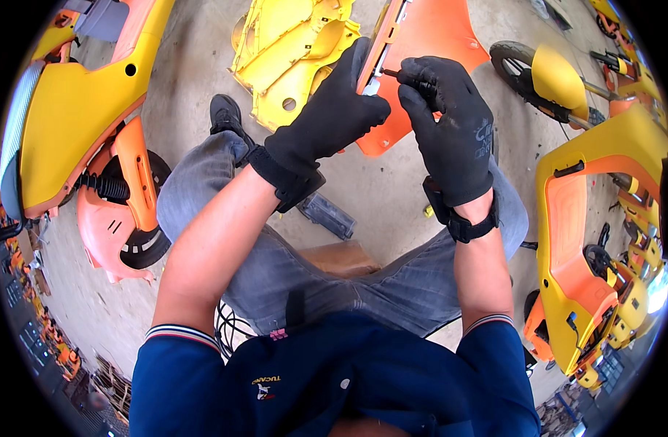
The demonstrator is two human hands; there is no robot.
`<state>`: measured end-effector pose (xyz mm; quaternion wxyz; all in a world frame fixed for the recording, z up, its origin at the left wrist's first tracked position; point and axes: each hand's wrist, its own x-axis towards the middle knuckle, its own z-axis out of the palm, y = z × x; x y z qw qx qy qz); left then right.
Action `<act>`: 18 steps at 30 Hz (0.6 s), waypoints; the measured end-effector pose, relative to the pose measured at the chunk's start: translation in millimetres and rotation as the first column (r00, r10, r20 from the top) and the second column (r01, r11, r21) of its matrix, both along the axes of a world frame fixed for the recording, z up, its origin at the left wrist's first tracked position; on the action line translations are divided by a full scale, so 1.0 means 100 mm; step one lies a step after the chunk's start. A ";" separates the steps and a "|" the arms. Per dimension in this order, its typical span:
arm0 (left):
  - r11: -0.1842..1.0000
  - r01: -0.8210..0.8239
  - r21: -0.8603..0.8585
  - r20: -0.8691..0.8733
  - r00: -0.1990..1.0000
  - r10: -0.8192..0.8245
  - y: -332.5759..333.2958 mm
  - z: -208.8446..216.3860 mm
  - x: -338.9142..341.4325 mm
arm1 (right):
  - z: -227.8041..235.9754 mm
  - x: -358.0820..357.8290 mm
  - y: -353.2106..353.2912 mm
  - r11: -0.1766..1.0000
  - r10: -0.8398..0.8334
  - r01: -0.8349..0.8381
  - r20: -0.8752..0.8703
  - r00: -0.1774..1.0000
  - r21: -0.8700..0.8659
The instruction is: The person sits on the floor and assembles scooter body panels. They first attach a white metal bracket to an orange plastic panel using a screwdriver, then place the panel down and pick up a yellow plastic panel to continue the assembly process.
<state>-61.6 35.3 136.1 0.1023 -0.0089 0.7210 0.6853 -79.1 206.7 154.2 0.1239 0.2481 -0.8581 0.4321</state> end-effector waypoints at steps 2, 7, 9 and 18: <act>0.999 -0.022 0.034 -0.040 0.999 0.023 0.01 -0.05 0.01 | 0.00 0.00 0.00 1.000 0.002 -0.002 -0.006 1.000 0.003; 1.000 -0.016 0.000 -0.017 1.000 0.016 0.02 0.00 0.00 | 0.01 0.00 0.02 0.999 0.002 0.000 -0.031 1.000 0.041; 1.000 -0.019 -0.011 -0.010 1.000 0.019 0.02 -0.01 0.00 | 0.00 -0.01 0.01 0.999 0.004 -0.002 -0.047 0.999 0.047; 1.000 -0.017 -0.010 0.011 1.000 0.017 0.02 -0.08 -0.01 | -0.01 -0.05 0.02 0.991 0.058 -0.035 -0.177 0.983 0.133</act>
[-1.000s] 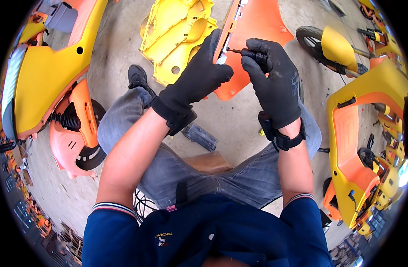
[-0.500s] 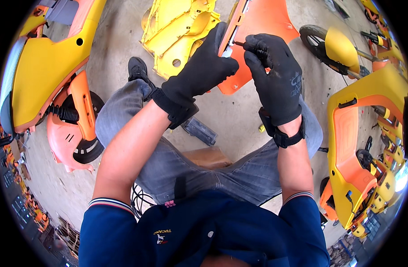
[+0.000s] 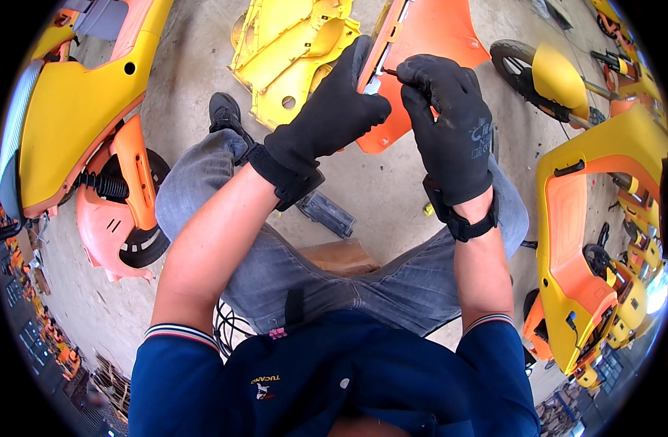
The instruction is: The person sits on the floor and assembles scooter body panels. They first attach a white metal bracket to an orange plastic panel using a screwdriver, then place the panel down and pick up a yellow plastic panel to continue the assembly process.
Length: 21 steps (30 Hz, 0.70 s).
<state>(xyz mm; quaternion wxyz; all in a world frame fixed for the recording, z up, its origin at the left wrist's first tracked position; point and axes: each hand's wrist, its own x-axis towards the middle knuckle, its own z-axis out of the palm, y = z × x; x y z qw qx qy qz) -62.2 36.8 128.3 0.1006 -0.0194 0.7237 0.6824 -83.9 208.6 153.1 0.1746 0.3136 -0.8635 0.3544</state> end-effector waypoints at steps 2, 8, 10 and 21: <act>1.000 -0.008 -0.004 -0.028 1.000 0.008 0.01 -0.01 0.01 | -0.01 0.00 0.00 1.000 0.001 -0.001 0.006 1.000 0.000; 0.999 -0.002 0.036 -0.060 0.998 0.005 0.00 0.00 0.01 | 0.01 0.06 -0.02 0.997 -0.043 0.052 0.152 0.987 -0.058; 0.999 -0.002 0.032 -0.062 0.998 0.004 0.01 -0.01 0.01 | 0.00 0.07 -0.02 0.995 -0.054 0.067 0.176 0.983 -0.073; 1.000 -0.002 -0.012 -0.120 0.993 0.001 0.00 -0.19 0.01 | 0.05 0.12 -0.06 0.988 -0.135 0.153 0.343 0.930 -0.026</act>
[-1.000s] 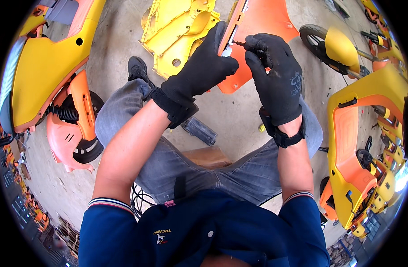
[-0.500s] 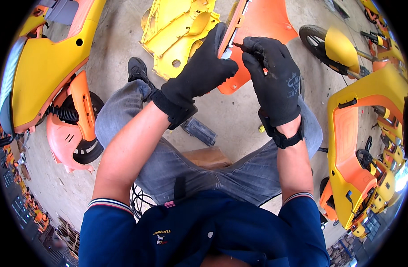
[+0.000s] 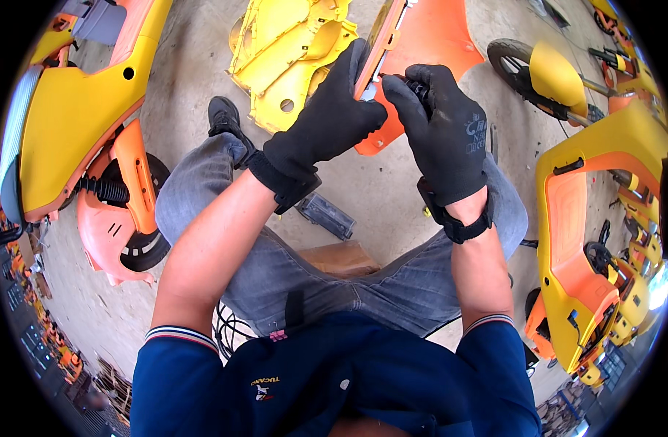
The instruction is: The person sits on the floor and assembles scooter body panels. They first attach a white metal bracket to an orange plastic panel using a screwdriver, then place the panel down and pick up a yellow plastic panel to continue the assembly process.
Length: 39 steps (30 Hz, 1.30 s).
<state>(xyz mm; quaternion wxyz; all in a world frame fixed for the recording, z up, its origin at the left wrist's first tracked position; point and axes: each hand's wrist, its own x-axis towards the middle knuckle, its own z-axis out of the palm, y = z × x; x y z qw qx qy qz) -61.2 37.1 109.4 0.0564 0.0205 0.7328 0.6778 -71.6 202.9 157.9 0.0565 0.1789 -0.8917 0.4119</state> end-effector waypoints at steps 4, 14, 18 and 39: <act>1.000 0.008 0.010 0.053 0.999 -0.009 -0.01 0.17 0.01 | 0.06 0.02 -0.01 0.996 0.054 -0.048 0.084 0.995 -0.075; 1.000 -0.017 0.004 0.124 0.992 0.016 0.01 0.20 0.00 | 0.03 -0.02 0.06 0.996 0.088 -0.087 -0.043 0.995 0.023; 1.000 0.007 0.011 0.105 0.994 -0.008 0.01 0.14 0.01 | 0.11 -0.01 0.07 0.996 0.058 -0.061 0.042 0.997 0.064; 0.998 0.018 0.058 0.162 0.986 -0.027 0.00 0.14 0.00 | 0.02 -0.04 0.09 0.995 0.102 -0.103 -0.021 0.995 -0.008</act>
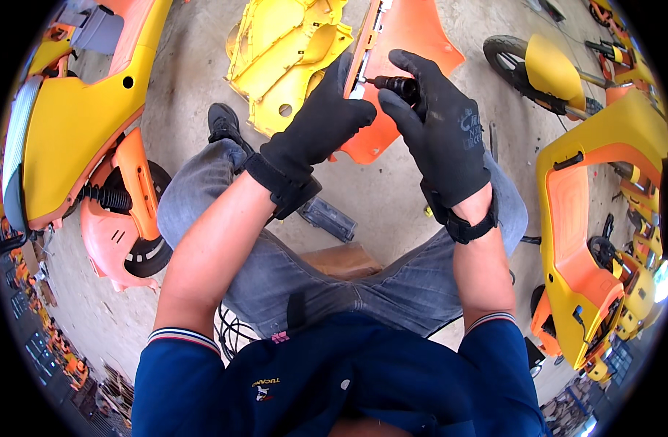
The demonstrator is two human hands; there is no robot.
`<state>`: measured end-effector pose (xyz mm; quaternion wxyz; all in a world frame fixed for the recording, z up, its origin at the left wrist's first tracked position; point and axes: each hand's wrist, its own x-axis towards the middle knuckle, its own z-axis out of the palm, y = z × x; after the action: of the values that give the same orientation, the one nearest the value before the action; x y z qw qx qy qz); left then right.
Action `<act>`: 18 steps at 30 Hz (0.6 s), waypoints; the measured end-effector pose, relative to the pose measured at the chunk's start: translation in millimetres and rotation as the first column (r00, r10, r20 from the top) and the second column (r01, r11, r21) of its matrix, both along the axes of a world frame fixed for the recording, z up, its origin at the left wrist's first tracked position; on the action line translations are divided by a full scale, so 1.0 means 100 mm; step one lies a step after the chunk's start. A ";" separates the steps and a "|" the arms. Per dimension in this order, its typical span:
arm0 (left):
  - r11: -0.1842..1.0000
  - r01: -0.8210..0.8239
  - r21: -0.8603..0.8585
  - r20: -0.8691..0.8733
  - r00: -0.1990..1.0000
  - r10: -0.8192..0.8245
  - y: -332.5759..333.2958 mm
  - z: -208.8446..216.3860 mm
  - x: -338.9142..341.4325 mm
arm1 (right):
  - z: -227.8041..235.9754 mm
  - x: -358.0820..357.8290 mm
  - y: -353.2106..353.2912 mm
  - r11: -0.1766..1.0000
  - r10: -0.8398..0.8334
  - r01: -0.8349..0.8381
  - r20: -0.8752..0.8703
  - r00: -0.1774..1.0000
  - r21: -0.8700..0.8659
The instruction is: The person sits on the floor and assembles scooter body panels. They first attach a white metal bracket to an orange plastic panel using a screwdriver, then place the panel down and pick up a yellow plastic panel to continue the assembly process.
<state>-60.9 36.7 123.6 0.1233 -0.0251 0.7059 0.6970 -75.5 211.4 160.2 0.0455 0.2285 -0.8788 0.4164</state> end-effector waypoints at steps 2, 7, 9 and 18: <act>0.999 -0.035 -0.020 -0.023 0.999 0.034 0.01 -0.04 0.00 | 0.00 -0.02 0.01 0.999 0.033 -0.033 -0.024 0.999 0.003; 0.994 -0.101 -0.028 -0.094 0.991 0.098 0.03 -0.13 0.01 | -0.01 -0.03 0.02 0.998 0.041 -0.036 -0.098 0.994 0.050; 0.997 -0.076 -0.020 -0.092 0.993 0.074 0.03 -0.12 -0.01 | 0.01 -0.01 0.03 0.995 -0.010 0.011 -0.005 1.000 0.098; 0.998 -0.063 -0.011 -0.021 0.998 0.063 0.02 -0.07 0.02 | 0.01 -0.01 0.02 0.999 0.029 -0.029 -0.016 0.999 0.019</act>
<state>-59.1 38.3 116.4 0.0939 -0.0409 0.7101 0.6966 -76.9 213.2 160.8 0.0443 0.2450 -0.8790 0.4068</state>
